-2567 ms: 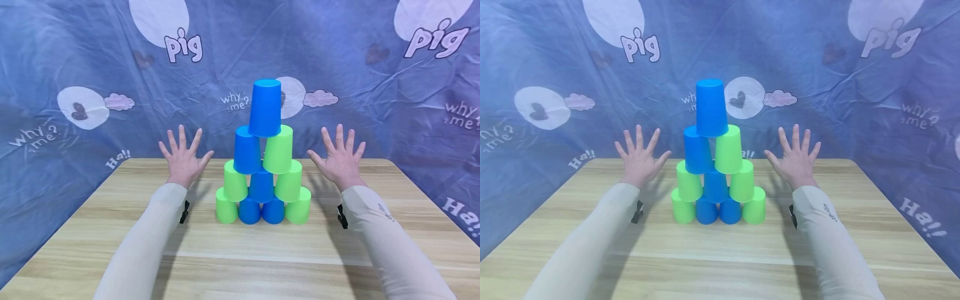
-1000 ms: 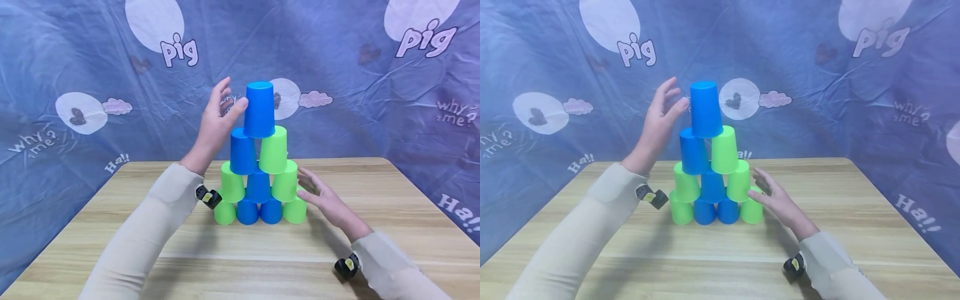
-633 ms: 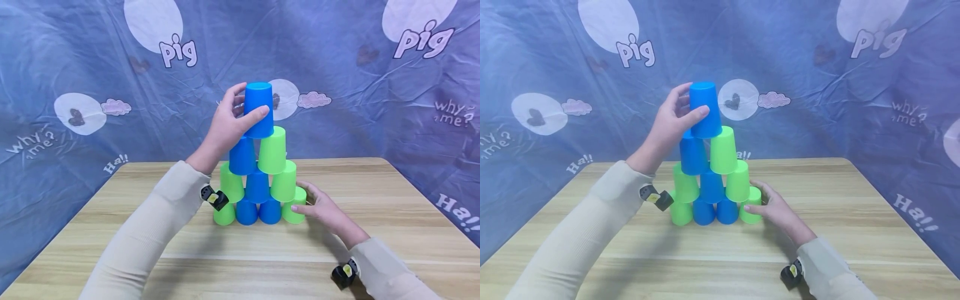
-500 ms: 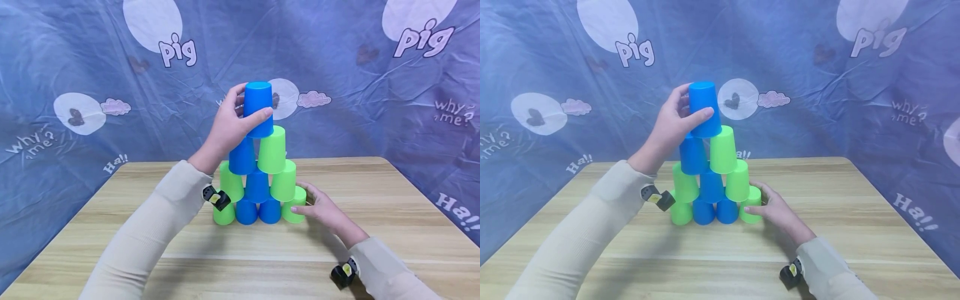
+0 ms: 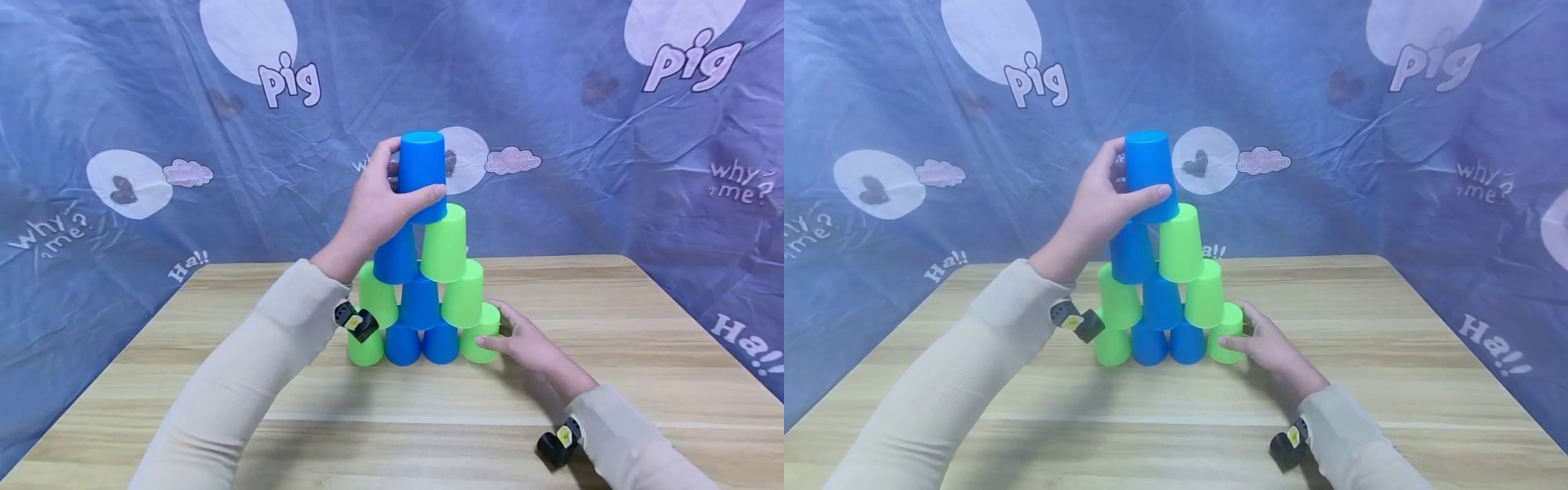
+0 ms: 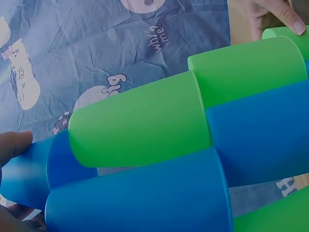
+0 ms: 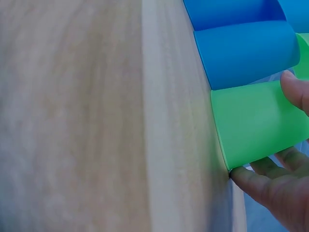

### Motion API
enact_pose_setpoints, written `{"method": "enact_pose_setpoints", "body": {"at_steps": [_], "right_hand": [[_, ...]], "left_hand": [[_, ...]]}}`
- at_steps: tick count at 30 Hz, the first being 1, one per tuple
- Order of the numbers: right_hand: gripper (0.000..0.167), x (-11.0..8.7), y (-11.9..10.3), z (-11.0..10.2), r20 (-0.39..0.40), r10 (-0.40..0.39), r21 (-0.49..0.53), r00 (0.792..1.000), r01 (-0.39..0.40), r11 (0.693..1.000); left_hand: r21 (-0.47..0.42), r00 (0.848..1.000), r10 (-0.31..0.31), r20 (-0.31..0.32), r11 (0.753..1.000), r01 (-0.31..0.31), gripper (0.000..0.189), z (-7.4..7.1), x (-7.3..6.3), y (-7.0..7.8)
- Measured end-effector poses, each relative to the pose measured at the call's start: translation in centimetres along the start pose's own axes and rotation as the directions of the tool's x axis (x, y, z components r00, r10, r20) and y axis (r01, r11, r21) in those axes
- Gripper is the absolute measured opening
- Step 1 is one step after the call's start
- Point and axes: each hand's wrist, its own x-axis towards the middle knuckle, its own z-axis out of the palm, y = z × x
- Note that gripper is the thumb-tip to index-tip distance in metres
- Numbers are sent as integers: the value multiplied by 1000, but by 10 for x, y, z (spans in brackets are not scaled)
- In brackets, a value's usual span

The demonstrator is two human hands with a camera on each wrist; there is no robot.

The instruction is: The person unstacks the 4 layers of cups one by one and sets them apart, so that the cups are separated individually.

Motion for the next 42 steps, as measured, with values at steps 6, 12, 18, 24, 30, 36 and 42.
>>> {"method": "enact_pose_setpoints", "body": {"at_steps": [6,12,18,24,30,36,42], "right_hand": [[73,0,1,-2,42,-13,-30,999,14,999],[72,2,2,-4,58,-16,-69,998,20,997],[71,3,3,-3,58,-25,-97,998,30,995],[72,3,4,-4,63,-23,-114,998,30,993],[73,2,3,-5,59,-21,-131,998,29,991],[73,2,3,-6,64,-28,-127,998,36,991],[72,3,4,-5,66,-42,-135,997,51,990]], "left_hand": [[-7,1000,-3,-3,1000,3,71,0,1,0],[-15,1000,8,-12,1000,-8,70,-2,2,2],[-35,999,37,-35,999,-38,68,-8,3,3],[-47,998,41,-48,998,-43,68,-13,3,5],[-22,996,37,-85,999,-39,69,-21,4,7],[7,991,17,-131,1000,-16,69,-30,5,8],[31,985,26,-168,999,-21,68,-40,3,4]]}}
